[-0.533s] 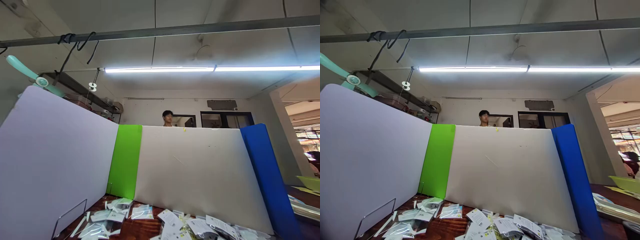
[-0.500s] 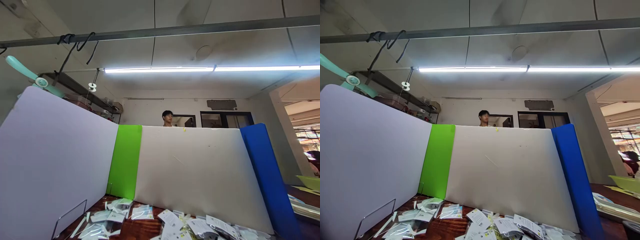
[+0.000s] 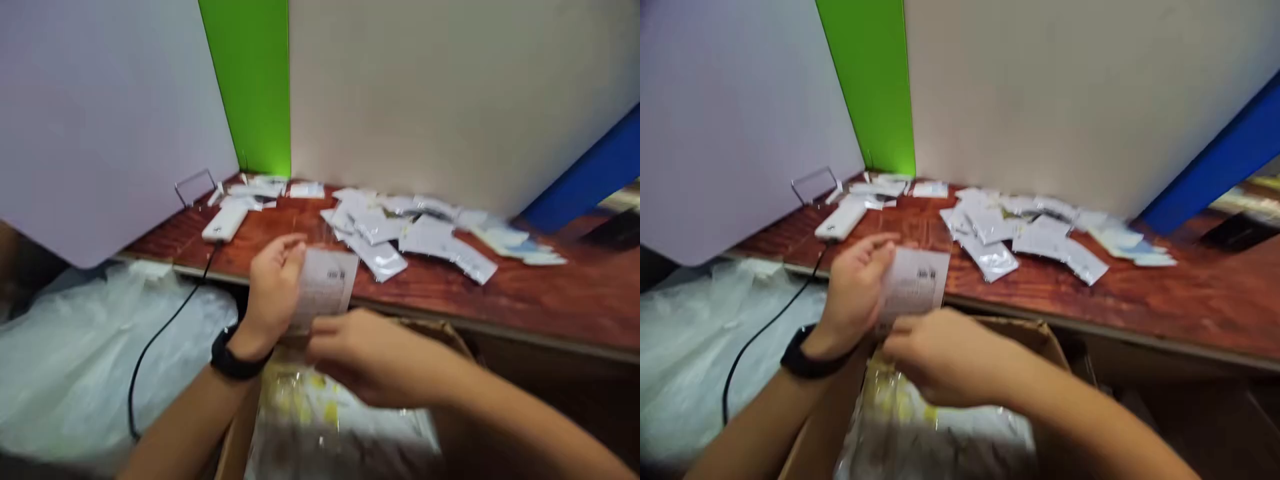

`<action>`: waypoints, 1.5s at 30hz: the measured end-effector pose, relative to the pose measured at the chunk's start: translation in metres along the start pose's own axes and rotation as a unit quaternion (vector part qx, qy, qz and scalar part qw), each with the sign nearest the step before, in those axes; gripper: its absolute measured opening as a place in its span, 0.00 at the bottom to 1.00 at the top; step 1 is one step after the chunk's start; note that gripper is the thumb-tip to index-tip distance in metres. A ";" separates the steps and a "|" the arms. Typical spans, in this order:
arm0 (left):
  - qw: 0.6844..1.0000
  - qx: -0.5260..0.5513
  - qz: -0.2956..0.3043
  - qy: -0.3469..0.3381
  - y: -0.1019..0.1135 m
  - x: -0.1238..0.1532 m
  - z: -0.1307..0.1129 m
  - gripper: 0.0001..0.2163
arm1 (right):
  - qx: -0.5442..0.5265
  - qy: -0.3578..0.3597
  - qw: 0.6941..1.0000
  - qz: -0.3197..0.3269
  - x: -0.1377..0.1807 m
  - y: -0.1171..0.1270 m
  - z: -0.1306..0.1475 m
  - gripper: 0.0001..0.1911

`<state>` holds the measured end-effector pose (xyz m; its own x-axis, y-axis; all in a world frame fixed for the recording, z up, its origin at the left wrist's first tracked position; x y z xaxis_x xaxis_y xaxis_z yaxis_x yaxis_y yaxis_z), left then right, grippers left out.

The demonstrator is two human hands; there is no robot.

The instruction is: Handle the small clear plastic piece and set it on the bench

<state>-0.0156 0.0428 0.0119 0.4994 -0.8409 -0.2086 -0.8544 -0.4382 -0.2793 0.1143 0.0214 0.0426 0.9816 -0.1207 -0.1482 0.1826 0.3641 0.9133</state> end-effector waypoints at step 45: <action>0.954 0.182 0.037 0.234 -0.004 0.001 -0.002 0.07 | -0.575 -0.227 0.756 -0.216 0.018 0.015 -0.094 0.15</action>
<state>-0.0123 0.0431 0.0150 0.2476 -0.9526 0.1768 -0.7360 -0.3036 -0.6050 0.1404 0.1110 0.0178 0.7442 -0.6664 0.0462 0.6643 0.7310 -0.1558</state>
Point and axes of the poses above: each hand's wrist, its own x-axis away from the middle knuckle, its own y-axis out of the back of the hand, z = x × y, the point moved 5 cm from there along -x, towards the middle knuckle, and after that the axes turned 5 degrees about x, right-handed, at the moved point
